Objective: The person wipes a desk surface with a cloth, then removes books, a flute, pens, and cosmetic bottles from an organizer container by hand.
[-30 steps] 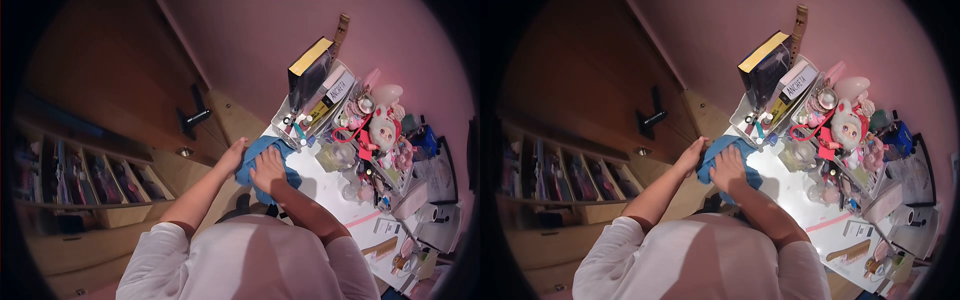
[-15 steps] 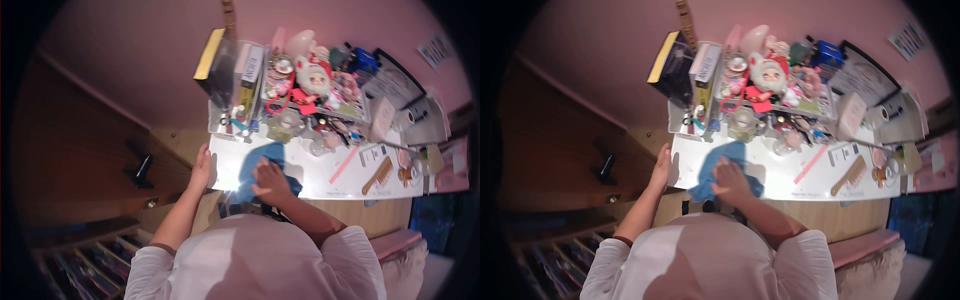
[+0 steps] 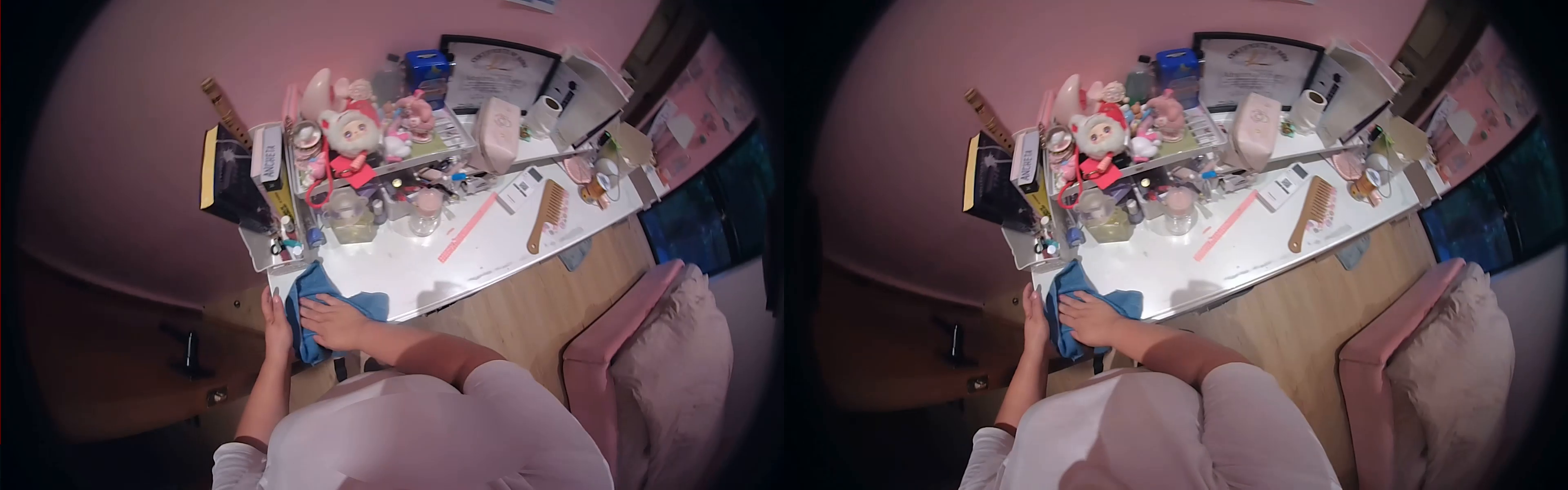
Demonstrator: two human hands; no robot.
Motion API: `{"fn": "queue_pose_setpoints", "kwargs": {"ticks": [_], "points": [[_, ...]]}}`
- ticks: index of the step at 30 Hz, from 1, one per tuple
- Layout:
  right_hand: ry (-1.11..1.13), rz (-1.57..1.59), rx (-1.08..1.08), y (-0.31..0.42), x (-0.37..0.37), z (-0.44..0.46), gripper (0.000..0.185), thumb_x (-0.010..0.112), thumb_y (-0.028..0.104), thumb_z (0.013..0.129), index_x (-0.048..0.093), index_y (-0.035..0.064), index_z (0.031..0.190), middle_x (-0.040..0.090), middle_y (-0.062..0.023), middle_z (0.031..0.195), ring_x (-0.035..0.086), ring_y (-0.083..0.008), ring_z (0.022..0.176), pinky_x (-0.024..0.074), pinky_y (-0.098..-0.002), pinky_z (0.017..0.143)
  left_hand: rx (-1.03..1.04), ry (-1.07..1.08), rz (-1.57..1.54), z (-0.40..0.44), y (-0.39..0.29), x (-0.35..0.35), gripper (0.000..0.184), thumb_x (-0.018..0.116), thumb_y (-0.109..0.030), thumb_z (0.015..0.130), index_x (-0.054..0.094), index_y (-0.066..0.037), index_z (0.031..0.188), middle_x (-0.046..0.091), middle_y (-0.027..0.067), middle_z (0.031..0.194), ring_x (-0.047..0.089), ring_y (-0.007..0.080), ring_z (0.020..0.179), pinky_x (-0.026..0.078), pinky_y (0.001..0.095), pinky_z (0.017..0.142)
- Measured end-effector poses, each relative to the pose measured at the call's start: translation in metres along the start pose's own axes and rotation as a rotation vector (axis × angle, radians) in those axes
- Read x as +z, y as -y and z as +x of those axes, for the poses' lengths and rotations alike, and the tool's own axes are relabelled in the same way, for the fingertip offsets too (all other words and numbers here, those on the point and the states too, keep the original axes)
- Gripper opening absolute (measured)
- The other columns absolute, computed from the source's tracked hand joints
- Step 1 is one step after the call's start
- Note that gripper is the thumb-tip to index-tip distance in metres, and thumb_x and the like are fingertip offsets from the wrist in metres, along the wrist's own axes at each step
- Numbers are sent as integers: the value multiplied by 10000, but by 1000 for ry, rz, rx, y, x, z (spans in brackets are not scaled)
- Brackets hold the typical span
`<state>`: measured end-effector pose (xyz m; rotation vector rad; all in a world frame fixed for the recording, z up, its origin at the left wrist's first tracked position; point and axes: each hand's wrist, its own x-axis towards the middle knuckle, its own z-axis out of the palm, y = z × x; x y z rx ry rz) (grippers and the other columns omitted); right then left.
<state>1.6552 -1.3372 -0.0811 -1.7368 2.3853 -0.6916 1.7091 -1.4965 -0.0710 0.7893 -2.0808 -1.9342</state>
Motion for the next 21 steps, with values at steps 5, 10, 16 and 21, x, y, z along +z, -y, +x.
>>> {"fn": "queue_pose_setpoints", "kwargs": {"ticks": [5,10,16,21], "points": [[-75,-134,206,-34,-37,-65,437,518,263,819,504,57,1204,449,-105,1319,290,-238,1318,185,-431,1076,-3,-31,27,4,2,-3,529,355,-401,964,261,-101,1390,374,148,1350,361,241,1233,270,327,1024],[77,-167,197,-17,-27,-40,440,519,288,821,507,63,1199,453,-110,1303,308,-246,1305,193,-455,1068,-18,-29,-54,6,-2,-3,544,387,-401,956,272,-74,1376,304,140,1395,291,229,1283,217,324,1054],[-27,-77,-5,-11,-7,-33,435,541,260,808,500,58,1192,448,-116,1311,316,-245,1299,229,-430,1055,17,5,-43,13,4,-7,539,394,-397,954,279,-65,1362,361,136,1348,336,223,1246,247,321,1037],[25,249,-84,-19,-3,-39,408,562,121,749,526,55,1150,471,-129,1284,401,-256,1236,320,-406,1004,29,-42,14,23,17,-17,500,378,-375,963,304,-71,1353,369,139,1337,361,223,1228,289,327,1012]]}}
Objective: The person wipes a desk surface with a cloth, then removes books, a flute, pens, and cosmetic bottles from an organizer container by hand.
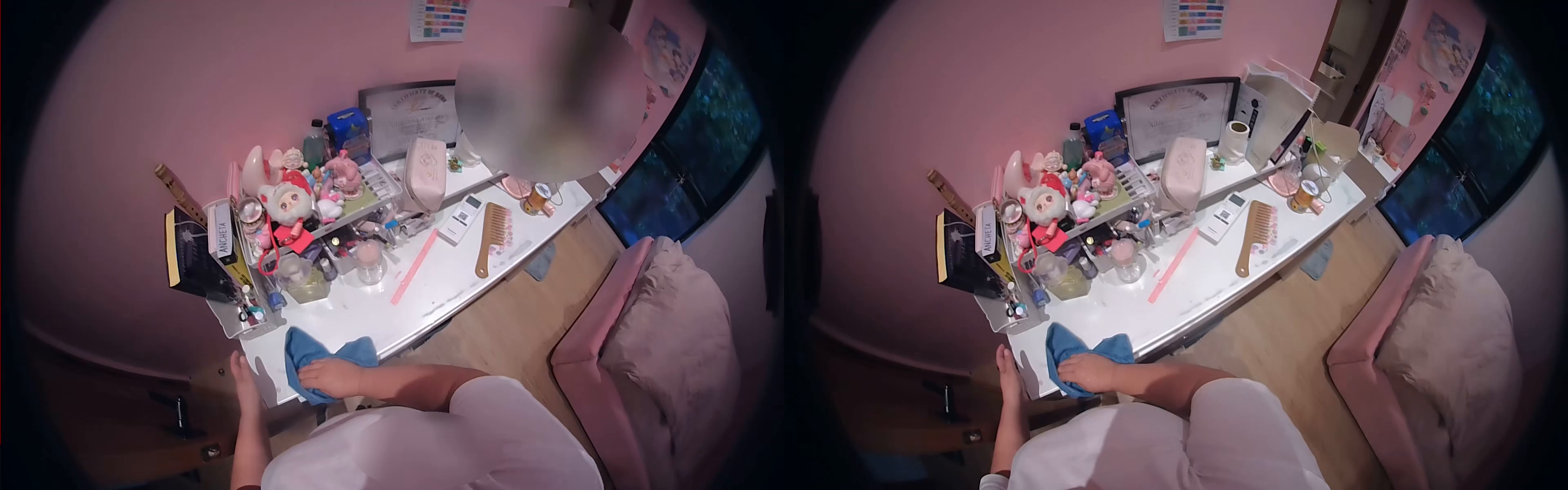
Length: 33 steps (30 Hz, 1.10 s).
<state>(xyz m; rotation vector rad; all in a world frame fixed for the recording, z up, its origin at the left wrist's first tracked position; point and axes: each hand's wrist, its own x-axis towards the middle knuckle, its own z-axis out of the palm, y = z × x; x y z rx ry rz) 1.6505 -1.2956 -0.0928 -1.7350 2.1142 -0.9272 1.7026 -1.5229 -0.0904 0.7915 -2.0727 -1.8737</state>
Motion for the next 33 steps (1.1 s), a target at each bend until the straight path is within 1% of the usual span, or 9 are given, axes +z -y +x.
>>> {"fn": "queue_pose_setpoints", "kwargs": {"ticks": [8,11,15,16,20,23,26,29,33], "points": [[15,-246,-112,8,14,78,334,547,140,754,584,153,1086,396,-101,1352,336,-304,1257,312,-447,977,-5,64,51,-9,-2,-7,443,361,-315,968,380,-24,1302,454,139,1259,436,225,1158,337,322,973],[-103,-267,-51,5,5,57,349,599,240,732,590,168,1074,422,-78,1325,323,-293,1248,303,-423,957,36,121,44,-9,12,-11,388,405,-185,953,389,2,1292,472,143,1255,464,216,1134,357,311,959],[87,-259,179,14,-29,44,416,618,275,710,571,139,1100,434,-61,1313,399,-229,1126,313,-381,910,136,118,48,-7,27,-14,369,430,-120,943,394,15,1285,473,147,1259,466,212,1137,356,310,964],[169,-225,164,17,-34,49,470,596,297,732,539,92,1151,414,-90,1339,364,-239,1202,288,-409,962,94,98,238,-9,16,-15,380,413,-186,960,396,11,1284,466,144,1261,453,208,1152,352,312,969],[-65,-323,-5,3,32,88,558,547,376,763,515,6,1179,381,-145,1363,211,-292,1341,180,-461,1062,-5,63,-78,-21,-11,-4,475,348,-351,975,363,-8,1304,465,152,1252,449,223,1166,359,329,973],[78,-309,27,14,16,103,577,546,399,758,526,-7,1167,381,-163,1360,207,-302,1340,180,-460,1061,-68,11,-206,-21,-14,-3,498,350,-376,970,334,-25,1322,463,155,1255,454,233,1158,357,342,979],[-79,-298,98,6,24,100,571,589,434,712,571,1,1084,457,-158,1256,313,-318,1260,292,-461,968,-107,34,-309,-20,-15,-2,529,354,-406,961,311,-41,1341,460,157,1261,448,236,1161,348,350,990],[-217,-200,184,6,-12,79,528,665,378,677,571,13,1045,486,-178,1165,427,-329,1131,376,-413,875,-80,-38,-58,-10,2,-4,509,375,-389,955,378,-42,1326,474,139,1255,452,231,1154,329,330,988],[-160,-365,299,9,-15,73,610,634,384,715,504,0,1170,447,-170,1237,370,-328,1195,330,-419,916,33,-25,236,-20,-23,1,510,320,-405,966,419,-28,1295,462,165,1271,429,243,1192,306,312,1002]]}}
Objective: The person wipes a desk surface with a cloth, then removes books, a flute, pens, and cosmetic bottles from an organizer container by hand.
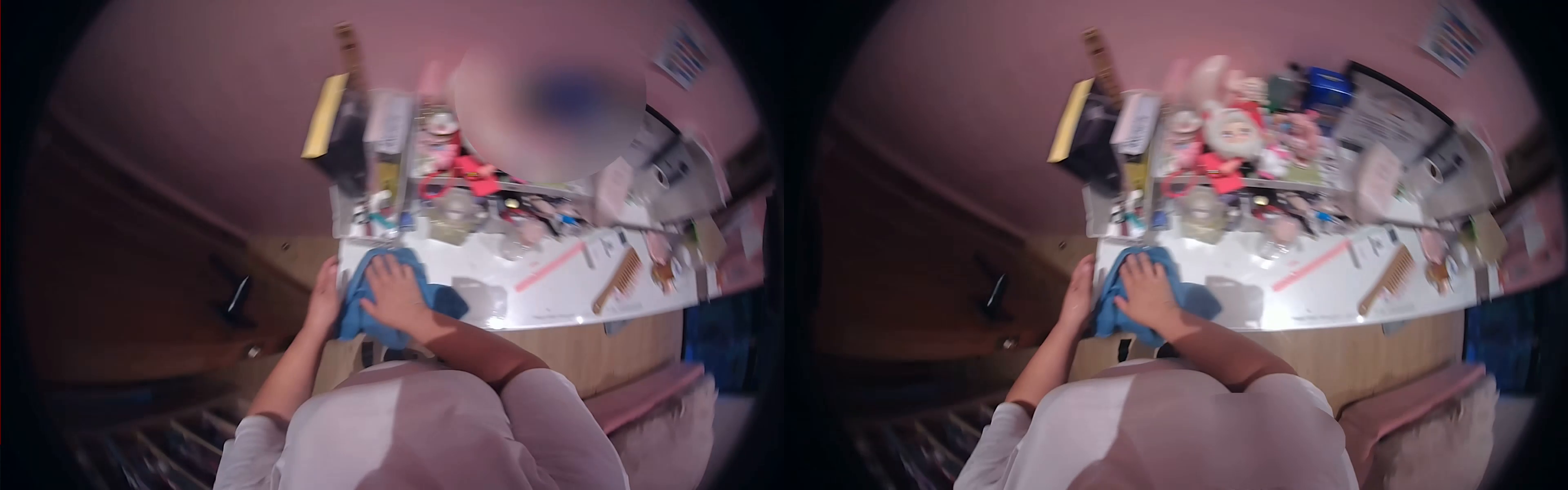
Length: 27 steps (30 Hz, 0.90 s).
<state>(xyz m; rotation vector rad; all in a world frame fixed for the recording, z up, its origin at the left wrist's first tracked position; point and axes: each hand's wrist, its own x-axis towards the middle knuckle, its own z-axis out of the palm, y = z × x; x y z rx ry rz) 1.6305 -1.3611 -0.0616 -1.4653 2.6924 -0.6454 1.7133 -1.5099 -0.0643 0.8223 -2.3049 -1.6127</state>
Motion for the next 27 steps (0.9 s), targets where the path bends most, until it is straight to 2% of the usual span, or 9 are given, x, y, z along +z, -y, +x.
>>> {"fn": "queue_pose_setpoints", "kwargs": {"ticks": [2,5,10,13,16,19,22,25,27], "points": [[8,7,-106,8,6,12,604,615,382,736,491,8,1193,424,-165,1279,340,-331,1227,316,-425,926,-95,-34,-208,4,18,3,488,337,-384,973,422,-24,1292,464,137,1281,423,210,1189,297,292,1008],[53,28,-144,13,15,33,597,599,362,751,469,31,1231,407,-147,1314,332,-325,1243,293,-430,954,-145,-48,-225,-3,-11,0,483,344,-374,976,387,-35,1316,483,131,1252,425,184,1177,303,279,998],[103,56,-5,2,-1,17,563,586,327,779,462,37,1245,406,-103,1338,332,-272,1246,275,-419,970,-146,-27,-258,3,2,1,463,374,-363,969,412,-43,1301,497,127,1233,442,186,1155,322,280,982],[30,25,22,-19,-19,-12,516,602,234,752,482,45,1217,434,-89,1308,373,-277,1215,298,-425,952,-122,-59,-179,1,-11,-1,460,391,-356,964,410,-45,1302,496,137,1237,456,199,1146,341,299,976],[-83,35,-33,-44,-22,-32,407,595,135,713,543,63,1110,522,-90,1199,455,-280,1125,334,-417,925,-9,-129,-162,9,-24,-1,444,428,-306,954,403,-38,1307,497,149,1237,461,206,1149,346,295,972],[-48,266,-56,-66,-18,-37,273,562,66,678,577,58,951,597,-94,1021,526,-298,984,399,-386,831,15,-132,-146,36,-32,9,488,518,-285,907,400,-15,1296,522,187,1209,509,238,1111,396,319,927],[-201,594,29,-70,-24,-38,146,509,65,714,563,31,845,593,-120,820,553,-281,821,420,-345,737,-110,-134,-211,58,-42,23,498,549,-248,869,416,0,1279,551,183,1177,540,247,1072,420,324,891],[-119,964,288,-75,-46,-44,138,457,118,782,544,19,822,544,-109,715,521,-232,696,408,-314,666,-67,-146,-224,79,-34,25,486,551,-176,832,430,11,1265,572,170,1148,554,245,1044,427,313,872],[-88,1109,379,-88,-46,-51,188,422,167,833,543,23,822,528,-84,694,489,-189,670,397,-295,664,-161,-96,-193,85,-39,21,493,532,-147,835,409,-54,1303,576,111,1117,548,194,1009,439,314,830]]}}
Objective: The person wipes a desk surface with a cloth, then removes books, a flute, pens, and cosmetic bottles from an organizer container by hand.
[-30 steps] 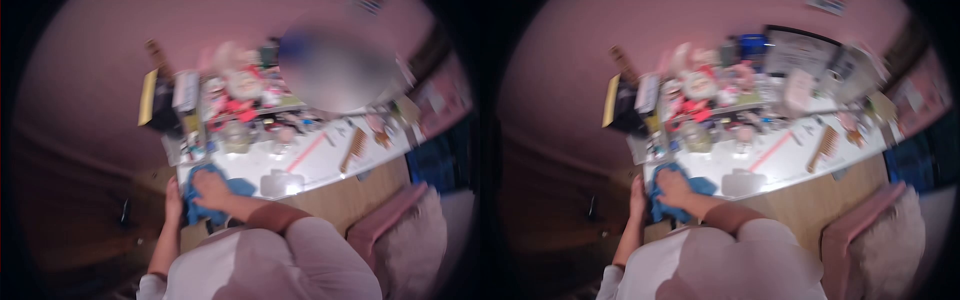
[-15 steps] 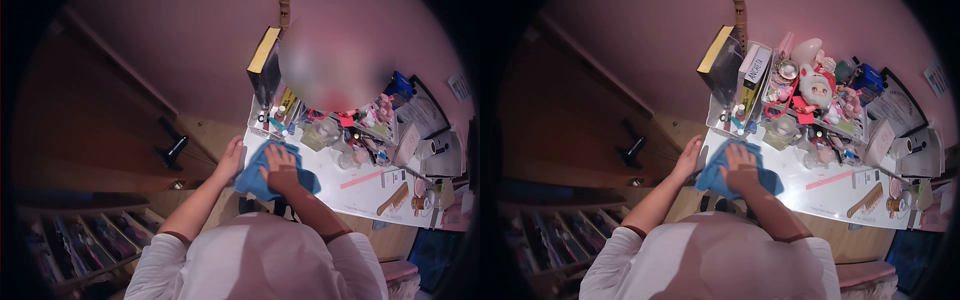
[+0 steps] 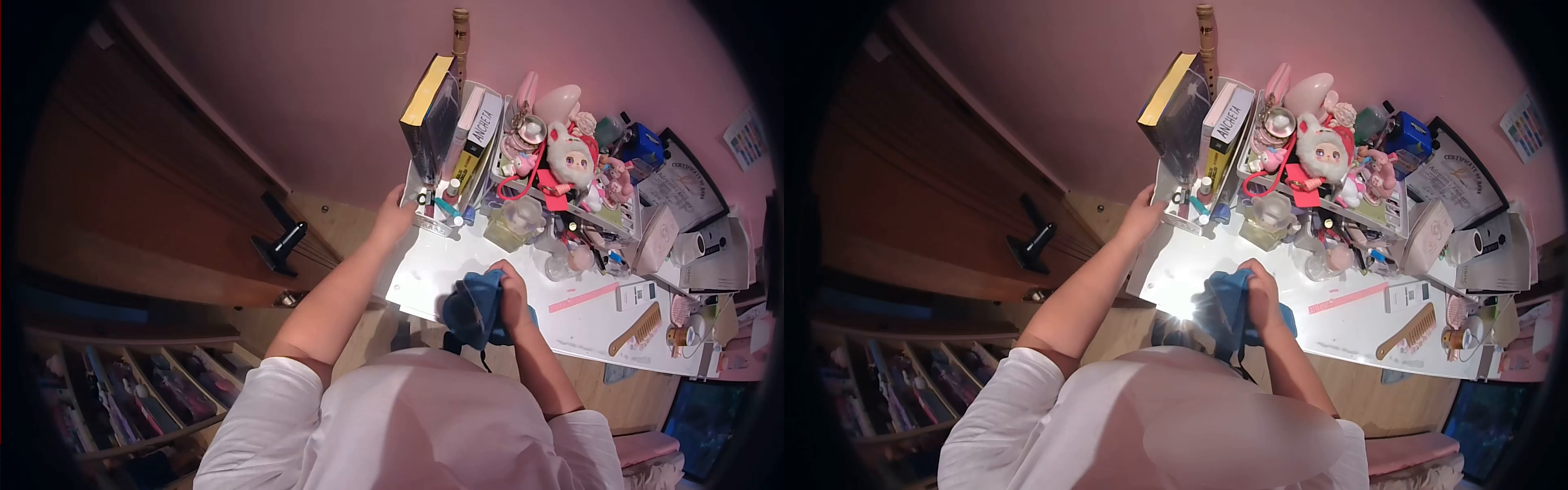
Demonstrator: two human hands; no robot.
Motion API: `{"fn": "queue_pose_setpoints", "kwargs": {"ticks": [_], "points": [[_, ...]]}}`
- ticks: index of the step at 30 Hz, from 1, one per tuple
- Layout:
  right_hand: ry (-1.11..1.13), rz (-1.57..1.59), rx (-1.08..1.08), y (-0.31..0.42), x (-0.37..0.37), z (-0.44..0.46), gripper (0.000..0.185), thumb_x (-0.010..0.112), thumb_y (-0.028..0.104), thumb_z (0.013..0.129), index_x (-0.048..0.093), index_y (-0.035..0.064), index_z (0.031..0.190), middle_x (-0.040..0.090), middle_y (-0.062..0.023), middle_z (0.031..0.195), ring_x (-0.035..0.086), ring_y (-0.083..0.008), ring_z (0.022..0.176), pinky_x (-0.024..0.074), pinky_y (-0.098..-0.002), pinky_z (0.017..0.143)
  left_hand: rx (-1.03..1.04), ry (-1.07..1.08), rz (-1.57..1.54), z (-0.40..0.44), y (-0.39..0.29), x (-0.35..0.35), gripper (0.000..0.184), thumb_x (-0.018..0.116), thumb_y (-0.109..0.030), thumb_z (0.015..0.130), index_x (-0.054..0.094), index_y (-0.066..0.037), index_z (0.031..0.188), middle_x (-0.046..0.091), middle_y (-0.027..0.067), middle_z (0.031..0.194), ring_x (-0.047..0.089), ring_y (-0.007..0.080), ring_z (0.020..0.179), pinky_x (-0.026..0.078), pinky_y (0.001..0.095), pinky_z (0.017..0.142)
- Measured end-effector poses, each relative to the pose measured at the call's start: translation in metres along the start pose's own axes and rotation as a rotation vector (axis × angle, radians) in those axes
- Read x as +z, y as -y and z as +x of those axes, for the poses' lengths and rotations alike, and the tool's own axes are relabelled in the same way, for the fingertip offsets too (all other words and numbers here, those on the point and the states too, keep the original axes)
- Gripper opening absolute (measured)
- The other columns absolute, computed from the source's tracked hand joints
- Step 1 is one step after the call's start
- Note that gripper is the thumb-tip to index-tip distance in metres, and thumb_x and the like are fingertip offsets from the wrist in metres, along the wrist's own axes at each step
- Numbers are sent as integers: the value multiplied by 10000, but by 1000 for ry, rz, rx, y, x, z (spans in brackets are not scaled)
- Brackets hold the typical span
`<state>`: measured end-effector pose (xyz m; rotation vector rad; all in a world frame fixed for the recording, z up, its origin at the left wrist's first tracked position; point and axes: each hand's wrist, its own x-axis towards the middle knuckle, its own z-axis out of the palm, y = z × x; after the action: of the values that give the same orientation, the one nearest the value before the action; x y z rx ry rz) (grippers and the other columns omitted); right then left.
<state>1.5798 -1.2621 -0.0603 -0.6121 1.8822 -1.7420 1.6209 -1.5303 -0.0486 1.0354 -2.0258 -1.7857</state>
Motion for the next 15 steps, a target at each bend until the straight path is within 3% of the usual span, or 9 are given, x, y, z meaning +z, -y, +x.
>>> {"fn": "queue_pose_setpoints", "kwargs": {"ticks": [2,5,8,11,14,15], "points": [[-11,73,133,-13,-11,-1,311,386,285,911,548,37,816,522,-37,698,457,-136,667,384,-275,650,-72,18,14,2,-7,-1,492,520,-124,832,415,-94,1312,580,81,1104,552,169,984,448,321,806],[-2,-56,170,9,-7,0,295,452,304,917,559,42,838,540,-20,725,463,-101,670,382,-249,635,-129,55,-7,11,-15,-3,464,513,-95,820,460,-105,1281,587,84,1107,572,182,965,453,337,804],[48,72,95,10,13,11,277,564,285,878,558,37,1002,562,-10,764,480,-76,683,392,-226,637,-139,130,0,19,-29,-4,443,505,-61,805,499,-89,1247,598,96,1091,587,209,957,449,343,806],[82,15,77,1,30,30,560,653,257,818,419,26,1271,600,-31,827,493,-64,689,401,-212,638,-47,124,111,34,-23,-2,436,495,-33,786,526,-75,1219,613,127,1064,594,239,965,449,334,811],[64,-26,95,-6,48,50,841,682,316,787,200,-3,1398,624,-65,858,531,-91,729,426,-232,686,63,91,243,42,-11,0,439,478,-18,768,538,-69,1201,620,179,1054,598,276,986,452,333,819],[61,-38,120,-1,54,52,857,676,305,797,159,-10,1404,628,-74,864,547,-103,772,424,-228,718,76,77,279,39,-14,-1,434,472,-18,769,538,-66,1196,618,183,1057,596,284,991,451,339,822]]}}
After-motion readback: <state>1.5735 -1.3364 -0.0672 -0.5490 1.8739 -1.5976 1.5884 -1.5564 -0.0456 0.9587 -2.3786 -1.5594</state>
